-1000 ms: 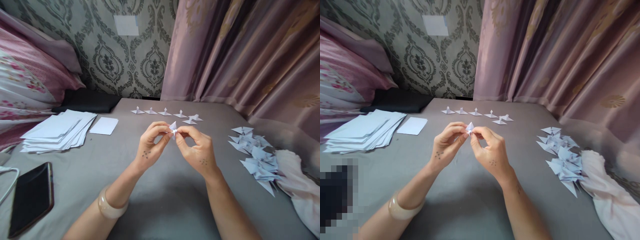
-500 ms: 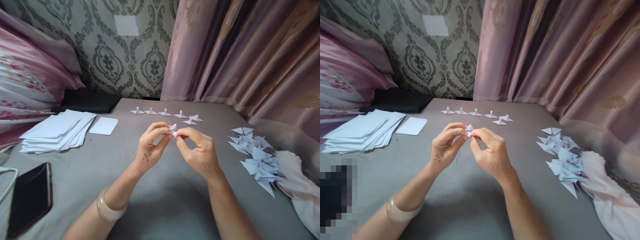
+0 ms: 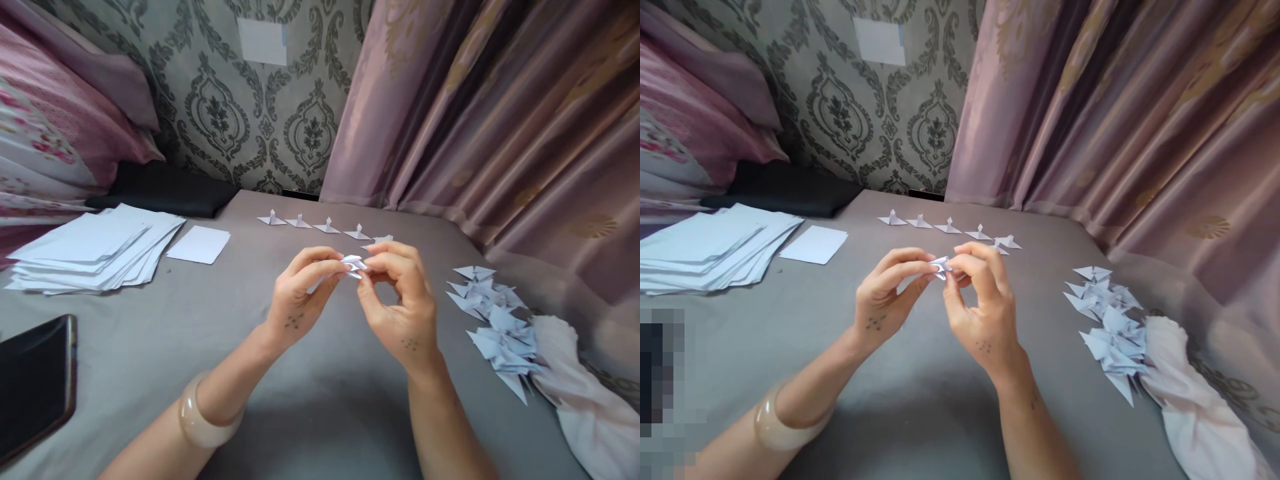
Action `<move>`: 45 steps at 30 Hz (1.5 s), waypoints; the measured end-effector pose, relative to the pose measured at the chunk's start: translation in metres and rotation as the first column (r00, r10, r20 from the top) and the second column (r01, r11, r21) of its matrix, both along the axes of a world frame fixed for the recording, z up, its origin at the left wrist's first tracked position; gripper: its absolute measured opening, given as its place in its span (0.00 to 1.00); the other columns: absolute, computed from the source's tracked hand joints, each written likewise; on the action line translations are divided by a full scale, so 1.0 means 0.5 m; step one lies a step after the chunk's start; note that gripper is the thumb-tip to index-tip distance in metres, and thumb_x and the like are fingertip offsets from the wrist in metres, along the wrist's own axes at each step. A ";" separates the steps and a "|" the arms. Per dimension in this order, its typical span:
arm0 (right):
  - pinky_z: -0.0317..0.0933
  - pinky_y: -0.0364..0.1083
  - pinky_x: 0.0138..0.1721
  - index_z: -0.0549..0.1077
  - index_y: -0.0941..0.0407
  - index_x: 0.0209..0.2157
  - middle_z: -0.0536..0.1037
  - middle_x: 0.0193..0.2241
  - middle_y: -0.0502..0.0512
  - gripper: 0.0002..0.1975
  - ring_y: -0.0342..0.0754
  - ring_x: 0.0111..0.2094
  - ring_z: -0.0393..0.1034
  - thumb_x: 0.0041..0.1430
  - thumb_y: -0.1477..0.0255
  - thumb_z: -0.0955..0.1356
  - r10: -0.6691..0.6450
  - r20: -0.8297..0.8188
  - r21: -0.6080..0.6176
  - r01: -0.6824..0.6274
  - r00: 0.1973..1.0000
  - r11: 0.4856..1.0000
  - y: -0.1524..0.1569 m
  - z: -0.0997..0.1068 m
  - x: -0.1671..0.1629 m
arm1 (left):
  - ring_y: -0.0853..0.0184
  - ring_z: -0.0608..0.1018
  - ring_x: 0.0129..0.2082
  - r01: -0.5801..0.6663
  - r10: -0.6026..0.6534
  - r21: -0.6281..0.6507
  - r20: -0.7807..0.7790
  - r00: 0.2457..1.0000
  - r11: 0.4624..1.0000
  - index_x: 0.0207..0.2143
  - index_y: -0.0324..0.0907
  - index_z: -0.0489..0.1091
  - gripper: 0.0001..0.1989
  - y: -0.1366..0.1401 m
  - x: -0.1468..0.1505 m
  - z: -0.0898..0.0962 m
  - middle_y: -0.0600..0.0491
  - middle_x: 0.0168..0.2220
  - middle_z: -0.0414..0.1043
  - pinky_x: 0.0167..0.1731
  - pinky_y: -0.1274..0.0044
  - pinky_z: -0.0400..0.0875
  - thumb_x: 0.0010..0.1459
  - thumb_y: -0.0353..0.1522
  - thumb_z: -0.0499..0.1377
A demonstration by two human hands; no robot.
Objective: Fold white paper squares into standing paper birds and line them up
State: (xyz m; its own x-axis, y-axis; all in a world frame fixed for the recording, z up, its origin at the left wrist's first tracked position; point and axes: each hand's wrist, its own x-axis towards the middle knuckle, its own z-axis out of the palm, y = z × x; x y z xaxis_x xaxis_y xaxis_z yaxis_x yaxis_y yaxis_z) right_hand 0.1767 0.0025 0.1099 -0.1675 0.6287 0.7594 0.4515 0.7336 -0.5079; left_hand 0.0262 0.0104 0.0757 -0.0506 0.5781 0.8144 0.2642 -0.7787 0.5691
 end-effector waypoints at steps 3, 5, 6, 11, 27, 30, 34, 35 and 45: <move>0.71 0.47 0.39 0.71 0.52 0.41 0.70 0.46 0.55 0.16 0.43 0.36 0.72 0.56 0.85 0.66 -0.054 0.134 0.120 0.038 0.990 0.992 0.001 0.005 0.007 | 0.71 0.77 0.39 -0.022 0.021 -0.018 -0.034 0.999 1.000 0.40 0.44 0.74 0.09 0.000 -0.002 0.001 0.51 0.40 0.72 0.39 0.79 0.74 0.60 0.24 0.59; 0.71 0.47 0.38 0.72 0.52 0.40 0.69 0.47 0.55 0.15 0.41 0.34 0.71 0.56 0.86 0.66 -0.074 0.201 0.163 0.041 0.977 0.986 0.003 0.005 0.013 | 0.71 0.77 0.39 -0.039 0.037 -0.027 -0.066 0.997 0.999 0.40 0.43 0.74 0.08 0.000 -0.003 0.003 0.51 0.39 0.72 0.39 0.79 0.74 0.60 0.24 0.59; 0.71 0.47 0.38 0.73 0.52 0.40 0.69 0.47 0.56 0.15 0.41 0.33 0.72 0.57 0.86 0.66 -0.080 0.228 0.171 0.041 0.970 0.984 0.005 0.004 0.016 | 0.71 0.77 0.38 -0.045 0.042 -0.029 -0.087 0.995 0.999 0.39 0.43 0.74 0.08 0.001 -0.004 0.003 0.51 0.39 0.72 0.39 0.79 0.73 0.60 0.24 0.59; 0.70 0.48 0.38 0.73 0.53 0.41 0.68 0.51 0.58 0.15 0.44 0.38 0.72 0.57 0.85 0.65 -0.114 0.344 0.188 0.050 0.932 0.981 0.015 -0.011 0.030 | 0.70 0.77 0.39 -0.090 0.080 -0.034 -0.217 0.973 0.995 0.39 0.43 0.73 0.07 0.003 -0.011 0.007 0.50 0.39 0.73 0.39 0.78 0.73 0.63 0.26 0.56; 0.66 0.45 0.37 0.69 0.55 0.40 0.75 0.47 0.59 0.05 0.46 0.38 0.74 0.65 0.76 0.63 -0.268 0.435 0.210 0.193 0.860 0.958 0.016 -0.020 0.007 | 0.65 0.75 0.40 -0.238 0.284 0.157 -0.473 0.834 0.959 0.43 0.41 0.67 0.10 -0.015 -0.012 0.016 0.47 0.41 0.72 0.41 0.72 0.73 0.64 0.23 0.50; 0.65 0.45 0.35 0.69 0.55 0.41 0.75 0.48 0.59 0.05 0.46 0.38 0.74 0.65 0.75 0.62 -0.294 0.446 0.197 0.228 0.845 0.954 0.010 -0.020 0.001 | 0.64 0.75 0.40 -0.250 0.294 0.156 -0.468 0.833 0.956 0.43 0.41 0.67 0.10 -0.016 -0.006 0.014 0.47 0.41 0.73 0.41 0.72 0.72 0.64 0.23 0.50; 0.66 0.45 0.34 0.69 0.55 0.39 0.75 0.47 0.58 0.04 0.47 0.38 0.74 0.63 0.76 0.63 -0.326 0.437 0.188 0.270 0.838 0.944 0.003 -0.014 -0.001 | 0.64 0.75 0.41 -0.262 0.306 0.160 -0.434 0.848 0.952 0.43 0.41 0.68 0.10 -0.016 -0.001 0.009 0.46 0.41 0.73 0.42 0.72 0.72 0.63 0.24 0.51; 0.66 0.45 0.35 0.69 0.54 0.39 0.75 0.47 0.58 0.05 0.48 0.39 0.74 0.63 0.76 0.64 -0.337 0.421 0.187 0.283 0.842 0.941 0.002 -0.011 0.001 | 0.65 0.75 0.40 -0.279 0.321 0.160 -0.410 0.854 0.947 0.42 0.42 0.69 0.10 -0.015 -0.002 0.009 0.47 0.41 0.73 0.42 0.72 0.72 0.63 0.24 0.51; 0.71 0.52 0.45 0.72 0.51 0.39 0.70 0.47 0.56 0.09 0.48 0.42 0.72 0.60 0.79 0.66 -0.144 0.171 0.141 0.121 0.975 0.983 0.005 0.009 0.013 | 0.69 0.76 0.38 -0.282 0.287 0.056 -0.205 0.936 0.958 0.38 0.44 0.73 0.06 -0.015 -0.010 0.027 0.51 0.39 0.73 0.39 0.77 0.73 0.62 0.26 0.57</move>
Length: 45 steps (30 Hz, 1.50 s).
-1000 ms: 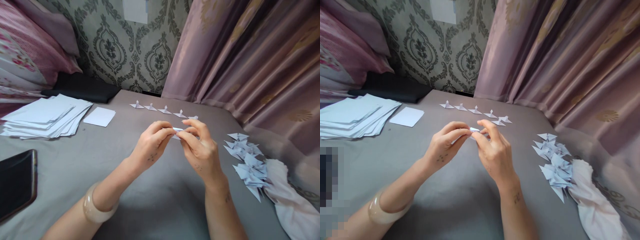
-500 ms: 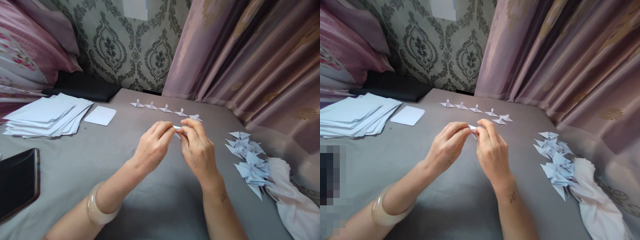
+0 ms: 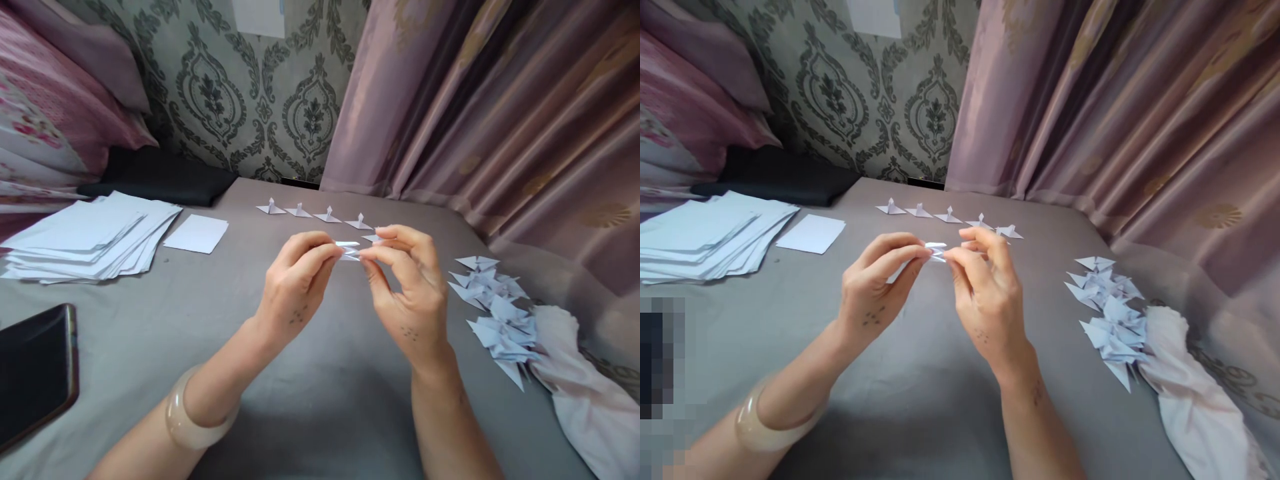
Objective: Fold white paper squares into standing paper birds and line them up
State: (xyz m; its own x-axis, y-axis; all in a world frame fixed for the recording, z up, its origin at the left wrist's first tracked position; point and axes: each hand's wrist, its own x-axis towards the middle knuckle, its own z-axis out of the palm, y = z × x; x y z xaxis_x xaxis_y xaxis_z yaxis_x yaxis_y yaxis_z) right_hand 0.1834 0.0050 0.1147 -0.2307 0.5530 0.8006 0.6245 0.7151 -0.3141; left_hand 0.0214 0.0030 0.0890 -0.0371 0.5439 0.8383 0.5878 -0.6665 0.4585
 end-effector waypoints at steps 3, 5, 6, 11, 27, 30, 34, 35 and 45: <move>0.70 0.53 0.48 0.73 0.51 0.39 0.70 0.48 0.56 0.10 0.48 0.44 0.71 0.60 0.80 0.66 0.015 0.018 -0.021 -0.015 1.000 1.000 -0.001 0.000 0.000 | 0.70 0.76 0.38 0.029 -0.028 0.018 -0.033 0.999 0.999 0.40 0.44 0.73 0.08 -0.003 0.003 -0.004 0.50 0.39 0.72 0.39 0.77 0.73 0.61 0.25 0.57; 0.69 0.53 0.49 0.73 0.52 0.40 0.70 0.48 0.57 0.09 0.49 0.45 0.71 0.60 0.79 0.66 0.015 0.028 -0.039 -0.014 0.999 0.999 -0.002 0.000 0.001 | 0.70 0.76 0.37 0.043 -0.042 0.019 -0.044 0.998 0.999 0.41 0.44 0.73 0.09 -0.003 0.004 -0.007 0.50 0.39 0.72 0.39 0.78 0.74 0.61 0.25 0.57; 0.69 0.54 0.50 0.73 0.52 0.40 0.70 0.48 0.57 0.09 0.49 0.45 0.71 0.60 0.79 0.67 0.018 0.034 -0.049 -0.017 0.999 0.999 -0.002 0.001 0.002 | 0.71 0.76 0.37 0.047 -0.046 0.016 -0.046 0.998 0.999 0.41 0.45 0.73 0.09 -0.003 0.004 -0.008 0.50 0.39 0.72 0.38 0.78 0.74 0.62 0.25 0.57; 0.69 0.54 0.50 0.72 0.52 0.40 0.70 0.49 0.57 0.08 0.49 0.45 0.70 0.60 0.78 0.67 0.054 0.032 -0.067 -0.052 0.998 0.996 -0.001 0.002 0.005 | 0.70 0.76 0.37 0.088 -0.088 -0.016 -0.034 0.996 0.996 0.40 0.45 0.73 0.08 -0.003 0.004 -0.005 0.50 0.39 0.72 0.38 0.77 0.74 0.63 0.26 0.56; 0.69 0.48 0.38 0.71 0.53 0.36 0.75 0.33 0.52 0.03 0.46 0.35 0.71 0.59 0.73 0.69 0.034 -0.215 -0.113 -0.060 0.976 0.992 -0.007 0.001 -0.019 | 0.70 0.79 0.35 0.669 -0.208 -0.246 0.827 0.523 0.701 0.36 0.42 0.75 0.06 0.011 0.015 -0.009 0.53 0.36 0.79 0.40 0.75 0.75 0.54 0.31 0.66; 0.69 0.47 0.38 0.72 0.53 0.37 0.75 0.33 0.51 0.05 0.44 0.34 0.70 0.58 0.73 0.70 0.069 -0.207 -0.136 -0.098 0.976 0.986 -0.006 -0.004 -0.027 | 0.68 0.79 0.37 0.693 -0.217 -0.239 0.838 0.502 0.680 0.36 0.42 0.76 0.07 0.008 0.019 -0.008 0.53 0.36 0.79 0.41 0.74 0.76 0.53 0.31 0.67; 0.68 0.46 0.37 0.72 0.53 0.35 0.75 0.31 0.49 0.02 0.42 0.31 0.69 0.59 0.75 0.68 0.085 -0.234 -0.163 -0.125 0.969 0.979 -0.004 -0.008 -0.029 | 0.68 0.80 0.38 0.725 -0.283 -0.228 0.813 0.509 0.650 0.38 0.44 0.77 0.06 0.005 0.023 -0.011 0.54 0.35 0.79 0.44 0.73 0.76 0.55 0.30 0.65; 0.68 0.45 0.36 0.72 0.53 0.34 0.75 0.30 0.49 0.02 0.42 0.31 0.69 0.60 0.75 0.68 0.084 -0.235 -0.168 -0.125 0.968 0.978 -0.004 -0.008 -0.028 | 0.68 0.79 0.39 0.728 -0.295 -0.228 0.806 0.514 0.646 0.38 0.45 0.77 0.07 0.004 0.022 -0.012 0.54 0.35 0.79 0.44 0.73 0.76 0.55 0.30 0.65; 0.66 0.44 0.36 0.72 0.54 0.34 0.74 0.31 0.50 0.04 0.41 0.32 0.68 0.61 0.77 0.66 0.121 -0.219 -0.238 -0.173 0.968 0.956 -0.005 -0.003 -0.021 | 0.67 0.79 0.36 0.721 -0.280 -0.287 0.782 0.557 0.630 0.36 0.44 0.78 0.06 0.005 0.013 -0.014 0.53 0.35 0.79 0.40 0.74 0.76 0.53 0.32 0.67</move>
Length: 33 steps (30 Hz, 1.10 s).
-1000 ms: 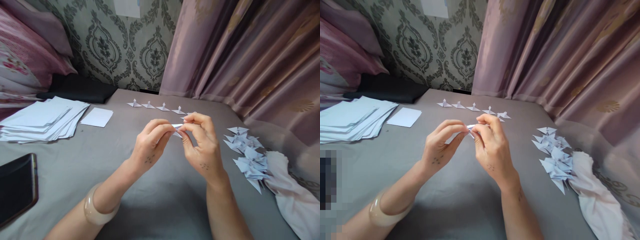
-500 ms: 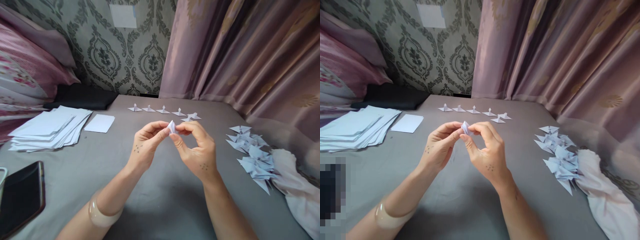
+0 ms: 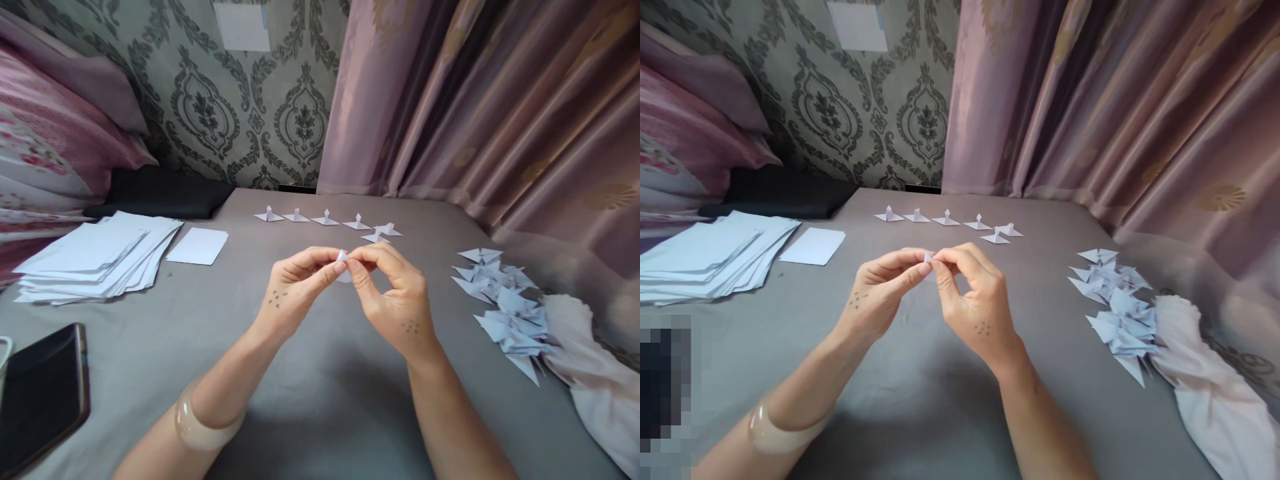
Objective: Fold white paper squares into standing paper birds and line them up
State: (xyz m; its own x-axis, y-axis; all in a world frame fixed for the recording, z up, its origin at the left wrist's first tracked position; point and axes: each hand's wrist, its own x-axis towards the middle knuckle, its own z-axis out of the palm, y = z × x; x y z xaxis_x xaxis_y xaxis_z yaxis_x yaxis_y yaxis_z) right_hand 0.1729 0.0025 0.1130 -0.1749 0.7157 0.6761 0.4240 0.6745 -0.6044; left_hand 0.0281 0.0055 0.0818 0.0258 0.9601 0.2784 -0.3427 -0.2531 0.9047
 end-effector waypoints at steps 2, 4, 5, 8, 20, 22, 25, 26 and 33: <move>0.65 0.44 0.37 0.72 0.54 0.34 0.74 0.31 0.50 0.04 0.41 0.32 0.68 0.61 0.76 0.65 0.016 0.000 -0.033 -0.016 1.000 0.999 0.000 0.000 0.001 | 0.68 0.79 0.36 0.004 -0.003 -0.039 0.024 1.000 0.999 0.34 0.44 0.79 0.06 0.000 0.002 0.002 0.53 0.34 0.79 0.40 0.75 0.75 0.51 0.32 0.68; 0.66 0.44 0.38 0.73 0.54 0.36 0.74 0.33 0.50 0.05 0.42 0.34 0.69 0.62 0.75 0.65 0.056 -0.015 -0.105 -0.058 0.998 0.993 0.001 0.000 0.006 | 0.69 0.78 0.36 -0.011 0.018 -0.108 0.064 0.998 0.994 0.33 0.43 0.79 0.05 0.000 0.002 0.006 0.54 0.34 0.79 0.40 0.78 0.74 0.51 0.32 0.68; 0.66 0.45 0.40 0.74 0.53 0.38 0.75 0.34 0.51 0.06 0.43 0.35 0.70 0.62 0.74 0.65 0.080 -0.043 -0.157 -0.086 0.996 0.984 0.003 0.000 0.009 | 0.70 0.78 0.36 -0.015 0.030 -0.153 0.093 0.995 0.988 0.33 0.43 0.79 0.05 0.001 0.001 0.007 0.54 0.33 0.79 0.40 0.79 0.73 0.51 0.32 0.68; 0.67 0.47 0.45 0.73 0.52 0.46 0.77 0.40 0.53 0.10 0.45 0.42 0.72 0.62 0.70 0.66 0.081 -0.186 -0.317 -0.138 0.979 0.938 0.011 -0.005 0.022 | 0.73 0.76 0.34 0.023 0.040 -0.281 0.218 0.975 0.959 0.34 0.41 0.79 0.07 0.008 -0.007 0.012 0.53 0.34 0.78 0.38 0.82 0.71 0.52 0.33 0.68; 0.66 0.46 0.41 0.76 0.53 0.38 0.78 0.33 0.51 0.10 0.44 0.35 0.72 0.55 0.64 0.71 0.035 -0.338 -0.547 -0.226 0.941 0.806 0.016 -0.032 -0.015 | 0.74 0.74 0.34 0.034 0.041 -0.250 0.289 0.956 0.968 0.34 0.41 0.79 0.06 0.010 -0.007 0.013 0.54 0.35 0.76 0.36 0.83 0.69 0.53 0.32 0.67; 0.66 0.45 0.38 0.76 0.53 0.36 0.78 0.30 0.49 0.09 0.43 0.32 0.71 0.54 0.64 0.72 0.026 -0.381 -0.574 -0.258 0.924 0.777 0.019 -0.032 -0.013 | 0.75 0.73 0.33 0.006 0.066 -0.241 0.287 0.956 0.970 0.33 0.42 0.79 0.05 0.009 -0.005 0.012 0.54 0.36 0.76 0.35 0.83 0.68 0.52 0.32 0.67; 0.65 0.43 0.36 0.76 0.53 0.34 0.77 0.28 0.48 0.10 0.42 0.31 0.71 0.52 0.64 0.73 0.016 -0.435 -0.604 -0.305 0.900 0.736 0.025 -0.036 -0.010 | 0.75 0.73 0.32 -0.043 0.107 -0.231 0.272 0.956 0.972 0.33 0.42 0.79 0.05 0.008 -0.002 0.012 0.54 0.36 0.76 0.34 0.82 0.68 0.51 0.32 0.68; 0.65 0.43 0.36 0.76 0.54 0.33 0.77 0.28 0.48 0.10 0.42 0.31 0.71 0.51 0.63 0.74 0.010 -0.442 -0.609 -0.309 0.897 0.730 0.026 -0.038 -0.011 | 0.75 0.73 0.32 -0.056 0.117 -0.229 0.262 0.958 0.972 0.33 0.42 0.79 0.06 0.008 -0.002 0.012 0.54 0.36 0.76 0.34 0.82 0.68 0.51 0.32 0.68; 0.64 0.44 0.37 0.76 0.53 0.33 0.77 0.29 0.48 0.11 0.43 0.32 0.70 0.49 0.63 0.75 0.010 -0.346 -0.634 -0.242 0.938 0.735 0.027 -0.042 -0.011 | 0.72 0.75 0.32 -0.106 0.154 -0.260 0.173 0.973 0.960 0.31 0.41 0.78 0.08 0.014 -0.004 0.009 0.54 0.32 0.76 0.36 0.79 0.68 0.48 0.33 0.70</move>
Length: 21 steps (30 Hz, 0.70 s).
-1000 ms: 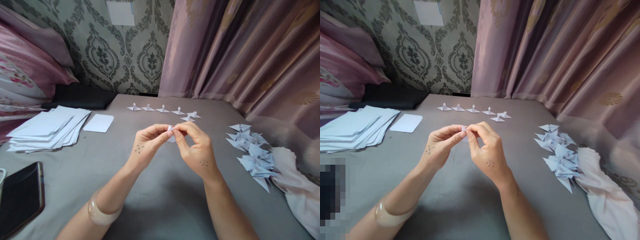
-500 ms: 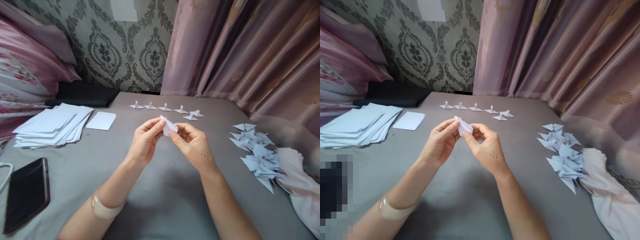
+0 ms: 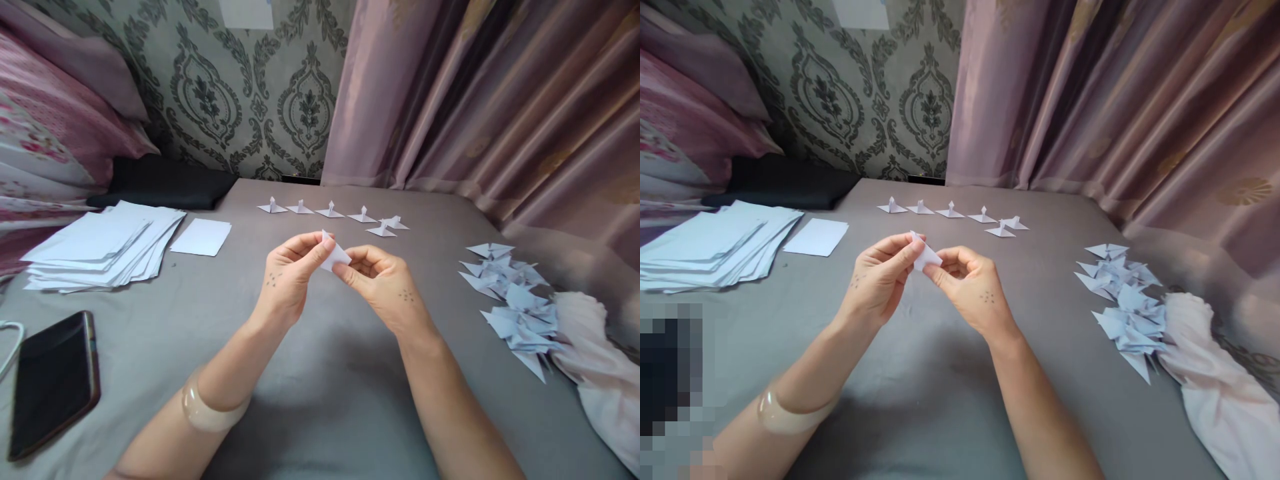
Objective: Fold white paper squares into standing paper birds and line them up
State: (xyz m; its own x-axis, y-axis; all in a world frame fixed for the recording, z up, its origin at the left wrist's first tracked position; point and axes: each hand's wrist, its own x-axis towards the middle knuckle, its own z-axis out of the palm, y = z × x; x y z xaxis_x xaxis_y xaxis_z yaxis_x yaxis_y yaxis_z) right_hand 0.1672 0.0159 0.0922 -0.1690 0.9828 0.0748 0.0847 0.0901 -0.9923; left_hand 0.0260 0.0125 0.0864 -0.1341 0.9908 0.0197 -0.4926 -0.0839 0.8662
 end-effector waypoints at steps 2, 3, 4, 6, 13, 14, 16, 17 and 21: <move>0.64 0.44 0.38 0.77 0.53 0.34 0.78 0.30 0.49 0.12 0.44 0.34 0.71 0.50 0.61 0.74 0.023 0.031 -0.018 -0.022 0.999 1.000 0.002 0.004 0.005 | 0.73 0.74 0.31 0.009 -0.009 -0.017 -0.020 1.000 1.000 0.31 0.41 0.79 0.08 0.003 -0.003 -0.003 0.54 0.32 0.77 0.36 0.79 0.68 0.47 0.33 0.70; 0.64 0.44 0.39 0.77 0.53 0.33 0.78 0.30 0.49 0.12 0.44 0.34 0.71 0.51 0.60 0.73 0.030 0.039 -0.029 -0.029 0.999 0.999 0.003 0.005 0.009 | 0.73 0.74 0.30 0.021 -0.022 -0.025 -0.031 0.999 0.999 0.30 0.41 0.79 0.08 0.005 -0.004 -0.006 0.54 0.31 0.77 0.36 0.79 0.68 0.47 0.33 0.71; 0.64 0.44 0.38 0.77 0.53 0.33 0.77 0.30 0.49 0.12 0.43 0.33 0.71 0.52 0.59 0.73 0.039 0.044 -0.045 -0.037 0.998 0.998 0.006 0.005 0.013 | 0.73 0.74 0.30 0.039 -0.040 -0.031 -0.041 0.998 0.999 0.30 0.41 0.79 0.08 0.007 -0.006 -0.009 0.54 0.31 0.77 0.35 0.79 0.68 0.46 0.34 0.71; 0.64 0.44 0.37 0.78 0.54 0.32 0.77 0.29 0.49 0.13 0.43 0.31 0.70 0.52 0.58 0.72 0.074 0.046 -0.098 -0.069 0.996 0.993 0.014 0.001 0.022 | 0.73 0.74 0.29 0.086 -0.088 -0.047 -0.057 0.994 0.995 0.29 0.42 0.79 0.08 0.012 -0.011 -0.017 0.54 0.30 0.77 0.34 0.79 0.67 0.46 0.34 0.71; 0.62 0.42 0.35 0.78 0.56 0.29 0.76 0.24 0.49 0.15 0.41 0.29 0.69 0.46 0.59 0.75 0.128 -0.042 -0.353 -0.135 0.991 0.926 0.058 -0.060 0.029 | 0.71 0.74 0.29 0.266 -0.281 -0.216 -0.042 0.959 0.940 0.30 0.37 0.77 0.15 0.049 -0.031 -0.074 0.52 0.28 0.76 0.36 0.77 0.67 0.46 0.40 0.70; 0.62 0.41 0.34 0.78 0.56 0.29 0.76 0.25 0.49 0.15 0.40 0.29 0.68 0.45 0.60 0.76 0.067 -0.081 -0.386 -0.094 0.994 0.918 0.064 -0.072 0.026 | 0.71 0.75 0.31 0.269 -0.285 -0.251 -0.028 0.958 0.930 0.31 0.37 0.77 0.17 0.054 -0.033 -0.083 0.51 0.29 0.76 0.36 0.77 0.68 0.48 0.43 0.69; 0.61 0.40 0.31 0.78 0.57 0.28 0.75 0.24 0.49 0.15 0.39 0.27 0.67 0.42 0.62 0.77 -0.043 -0.150 -0.451 -0.030 0.988 0.892 0.074 -0.093 0.020 | 0.70 0.76 0.31 0.252 -0.281 -0.341 -0.037 0.959 0.905 0.33 0.36 0.76 0.22 0.060 -0.037 -0.099 0.49 0.30 0.76 0.35 0.77 0.68 0.48 0.47 0.67; 0.61 0.39 0.30 0.78 0.58 0.28 0.75 0.23 0.49 0.14 0.39 0.26 0.67 0.41 0.63 0.77 -0.087 -0.174 -0.481 -0.007 0.981 0.877 0.078 -0.102 0.017 | 0.69 0.76 0.31 0.244 -0.281 -0.369 -0.048 0.959 0.897 0.33 0.35 0.76 0.22 0.062 -0.038 -0.107 0.48 0.30 0.75 0.34 0.77 0.68 0.47 0.47 0.67; 0.62 0.38 0.27 0.77 0.58 0.26 0.74 0.21 0.48 0.11 0.38 0.23 0.67 0.40 0.68 0.77 -0.175 -0.193 -0.550 0.041 0.966 0.834 0.086 -0.124 0.011 | 0.72 0.75 0.29 0.242 -0.317 -0.411 -0.124 0.940 0.879 0.30 0.34 0.74 0.22 0.067 -0.042 -0.132 0.48 0.31 0.74 0.30 0.79 0.67 0.44 0.45 0.70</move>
State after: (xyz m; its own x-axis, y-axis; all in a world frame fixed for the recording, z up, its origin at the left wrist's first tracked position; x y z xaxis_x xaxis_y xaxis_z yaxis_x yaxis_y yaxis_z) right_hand 0.1727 0.0591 0.0301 -0.1035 0.8884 -0.4472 -0.1692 -0.4588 -0.8723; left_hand 0.0049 0.0461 0.0204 0.1183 0.9205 -0.3723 -0.2768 0.3907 0.8779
